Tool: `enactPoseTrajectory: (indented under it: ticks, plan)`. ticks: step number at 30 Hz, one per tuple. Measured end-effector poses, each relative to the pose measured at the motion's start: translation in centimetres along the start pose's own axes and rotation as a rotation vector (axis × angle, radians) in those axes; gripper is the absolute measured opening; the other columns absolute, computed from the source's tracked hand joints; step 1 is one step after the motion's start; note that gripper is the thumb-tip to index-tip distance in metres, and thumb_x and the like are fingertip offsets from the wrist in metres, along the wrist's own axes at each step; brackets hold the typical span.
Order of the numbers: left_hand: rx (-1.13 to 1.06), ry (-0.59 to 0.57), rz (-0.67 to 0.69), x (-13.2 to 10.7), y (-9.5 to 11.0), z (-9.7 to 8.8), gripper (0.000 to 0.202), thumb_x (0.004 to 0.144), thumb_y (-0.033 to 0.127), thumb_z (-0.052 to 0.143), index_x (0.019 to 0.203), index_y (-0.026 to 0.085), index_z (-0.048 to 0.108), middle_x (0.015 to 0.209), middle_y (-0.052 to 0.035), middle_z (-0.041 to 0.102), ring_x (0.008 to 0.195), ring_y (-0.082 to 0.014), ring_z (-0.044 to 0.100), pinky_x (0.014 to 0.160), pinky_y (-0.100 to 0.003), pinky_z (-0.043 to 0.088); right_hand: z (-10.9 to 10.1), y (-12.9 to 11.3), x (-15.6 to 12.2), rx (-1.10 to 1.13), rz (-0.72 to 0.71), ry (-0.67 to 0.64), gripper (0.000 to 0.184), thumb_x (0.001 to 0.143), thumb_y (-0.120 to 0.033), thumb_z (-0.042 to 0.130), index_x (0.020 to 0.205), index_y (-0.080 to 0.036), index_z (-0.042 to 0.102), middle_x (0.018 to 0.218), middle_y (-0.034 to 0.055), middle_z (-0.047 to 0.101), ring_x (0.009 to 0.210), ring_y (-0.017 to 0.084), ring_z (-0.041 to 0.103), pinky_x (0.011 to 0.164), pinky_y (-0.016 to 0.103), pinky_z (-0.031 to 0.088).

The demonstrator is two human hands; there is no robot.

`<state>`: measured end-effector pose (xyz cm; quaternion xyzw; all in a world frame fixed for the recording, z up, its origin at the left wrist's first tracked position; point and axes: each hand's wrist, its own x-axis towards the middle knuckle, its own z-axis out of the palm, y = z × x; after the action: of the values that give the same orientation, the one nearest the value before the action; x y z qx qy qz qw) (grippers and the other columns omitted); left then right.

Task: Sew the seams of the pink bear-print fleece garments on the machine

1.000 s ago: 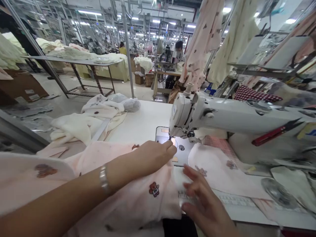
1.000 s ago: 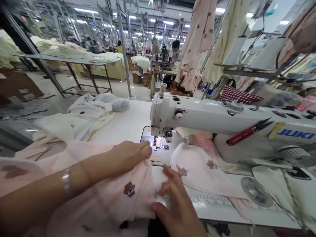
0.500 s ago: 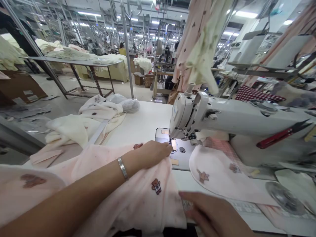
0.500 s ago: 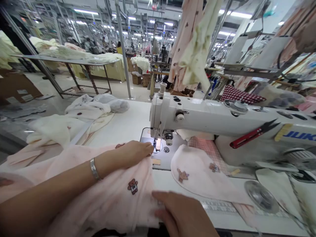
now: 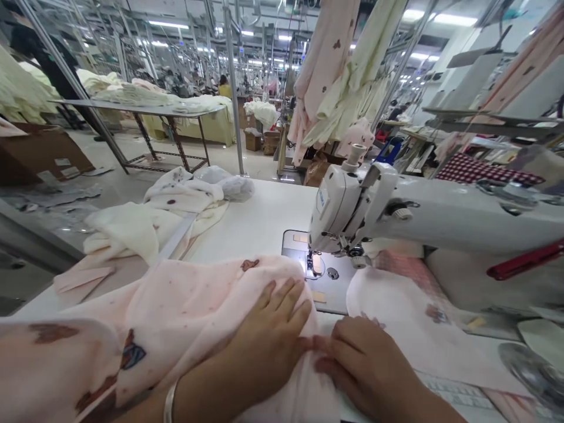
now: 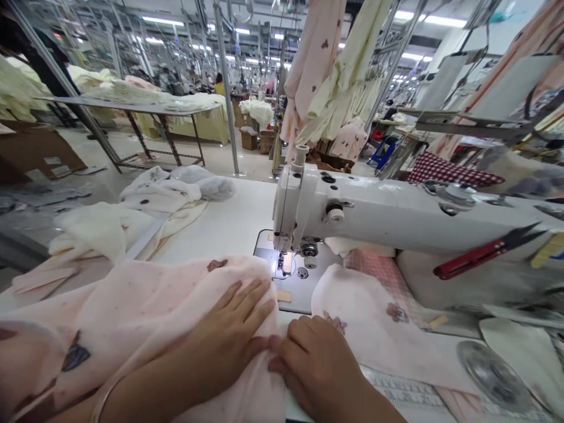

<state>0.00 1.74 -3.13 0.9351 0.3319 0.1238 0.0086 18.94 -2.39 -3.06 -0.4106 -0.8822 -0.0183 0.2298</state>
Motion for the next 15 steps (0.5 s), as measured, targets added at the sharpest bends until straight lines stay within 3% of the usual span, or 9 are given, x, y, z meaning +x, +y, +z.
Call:
enactPoseTrajectory:
  ticks: [3, 8, 13, 15]
  plan:
    - [-0.071, -0.090, 0.062, -0.5, -1.6, -0.3, 0.047, 0.094, 0.041, 0.035, 0.134, 0.017, 0.035, 0.145, -0.0112, 0.031, 0.134, -0.0282, 0.026, 0.107, -0.047, 0.023, -0.2, -0.6, -0.6, 0.048, -0.047, -0.009, 0.014, 0.089, -0.023, 0.049, 0.091, -0.018, 0.062, 0.068, 0.0026, 0.055, 0.060, 0.015, 0.043, 0.054, 0.028, 0.027]
    - [-0.140, -0.158, 0.261, 0.2, -4.1, -2.3, 0.048, 0.090, 0.044, 0.043, 0.133, 0.022, 0.038, 0.145, -0.0084, 0.031, 0.132, -0.0297, 0.028, 0.108, -0.049, 0.021, -0.6, 0.0, -1.3, 0.120, -0.013, -0.081, 0.015, 0.089, -0.023, 0.048, 0.086, -0.021, 0.062, 0.067, 0.0023, 0.052, 0.061, 0.015, 0.044, 0.054, 0.027, 0.029]
    - [-0.110, -0.120, 0.153, 0.3, -2.8, -1.9, 0.044, 0.092, 0.043, 0.039, 0.130, 0.021, 0.041, 0.140, -0.0066, 0.040, 0.128, -0.0276, 0.035, 0.107, -0.048, 0.023, -0.6, 3.7, 1.9, -0.059, 0.090, -0.188, 0.032, 0.089, -0.014, 0.037, 0.116, -0.019, 0.053, 0.077, 0.0039, 0.059, 0.068, 0.017, 0.053, 0.059, 0.028, 0.036]
    - [-0.067, -0.081, 0.120, 0.3, -2.3, -1.3, 0.046, 0.093, 0.046, 0.037, 0.129, 0.018, 0.042, 0.138, -0.0081, 0.043, 0.126, -0.0279, 0.038, 0.105, -0.049, 0.024, -0.2, 5.0, 3.6, -0.126, 0.126, -0.237, 0.028, 0.090, -0.018, 0.039, 0.113, -0.020, 0.055, 0.079, 0.0030, 0.061, 0.070, 0.017, 0.055, 0.061, 0.028, 0.037]
